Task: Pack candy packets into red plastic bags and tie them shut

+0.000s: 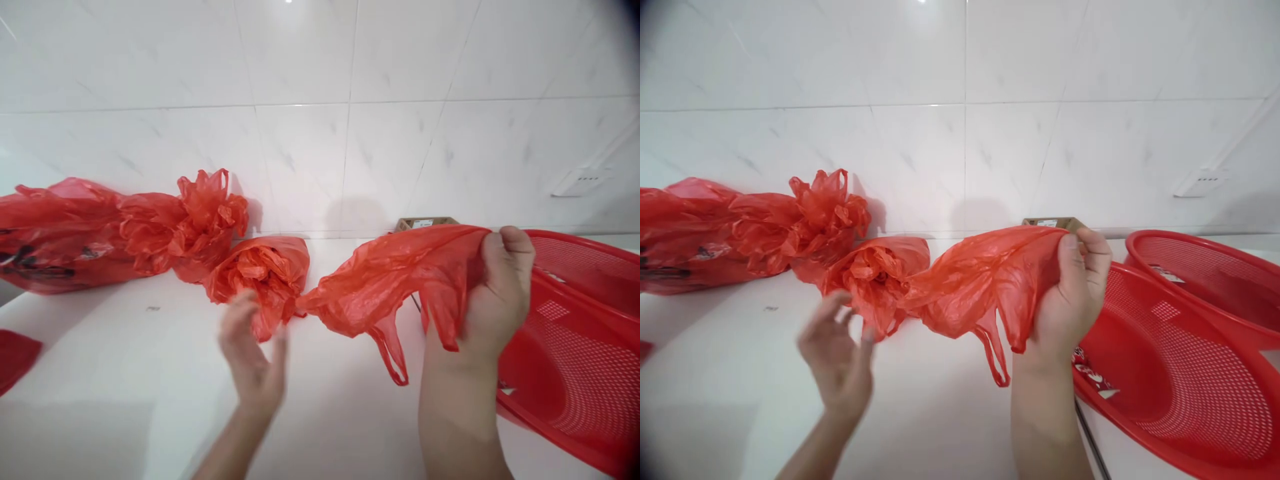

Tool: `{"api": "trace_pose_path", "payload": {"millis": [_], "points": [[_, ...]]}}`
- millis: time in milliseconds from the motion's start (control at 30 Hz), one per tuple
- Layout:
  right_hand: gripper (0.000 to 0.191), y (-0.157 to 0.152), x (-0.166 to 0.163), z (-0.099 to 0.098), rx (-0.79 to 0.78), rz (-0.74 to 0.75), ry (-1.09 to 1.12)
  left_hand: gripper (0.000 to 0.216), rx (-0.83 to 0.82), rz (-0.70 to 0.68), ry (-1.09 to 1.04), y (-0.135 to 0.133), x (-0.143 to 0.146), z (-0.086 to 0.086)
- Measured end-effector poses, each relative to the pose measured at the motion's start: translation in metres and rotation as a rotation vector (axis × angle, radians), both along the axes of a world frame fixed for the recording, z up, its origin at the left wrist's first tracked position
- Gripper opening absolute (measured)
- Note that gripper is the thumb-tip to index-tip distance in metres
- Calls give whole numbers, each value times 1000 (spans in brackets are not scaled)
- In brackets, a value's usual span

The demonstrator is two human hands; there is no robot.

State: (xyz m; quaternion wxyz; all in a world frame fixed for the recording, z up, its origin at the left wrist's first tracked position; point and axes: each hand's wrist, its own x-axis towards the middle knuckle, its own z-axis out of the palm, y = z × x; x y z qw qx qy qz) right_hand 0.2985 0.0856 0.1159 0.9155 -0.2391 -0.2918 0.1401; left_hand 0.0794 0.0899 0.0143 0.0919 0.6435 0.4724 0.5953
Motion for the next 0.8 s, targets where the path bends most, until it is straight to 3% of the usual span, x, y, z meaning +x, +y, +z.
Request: {"api": "trace_pose_path", "payload": {"millis": [100, 200, 267, 333, 433, 533, 633, 733, 800], "points": [[12, -6, -5, -3, -62, 83, -24, 54, -75, -198, 92, -35, 46, -34], [16, -17, -20, -8, -184, 212, -4, 63, -391, -198, -11, -37, 75, -61], [19, -28, -36, -15, -285, 287, 39, 71, -596, -227, -170, -27, 85, -66], [23, -41, -51, -26, -377, 347, 84, 77, -685, -285, -385, -16, 89, -64], [31, -62, -63, -49, -497, 418, 174, 78, -673, -414, -719, -5, 88, -63], [36, -77, -61, -75, -587, 440, 275, 67, -643, -479, -822, -1, 79, -68], [31, -88, -54, -86, -596, 302, 239, 48, -594, -415, -756, 6, 58, -72], [20, -104, -57, -75, -422, -16, 42, 44, -543, -375, -701, 16, 31, -69], [16, -114, -67, -63, -380, -27, -141, 52, -535, -386, -630, 20, 18, -66]]}}
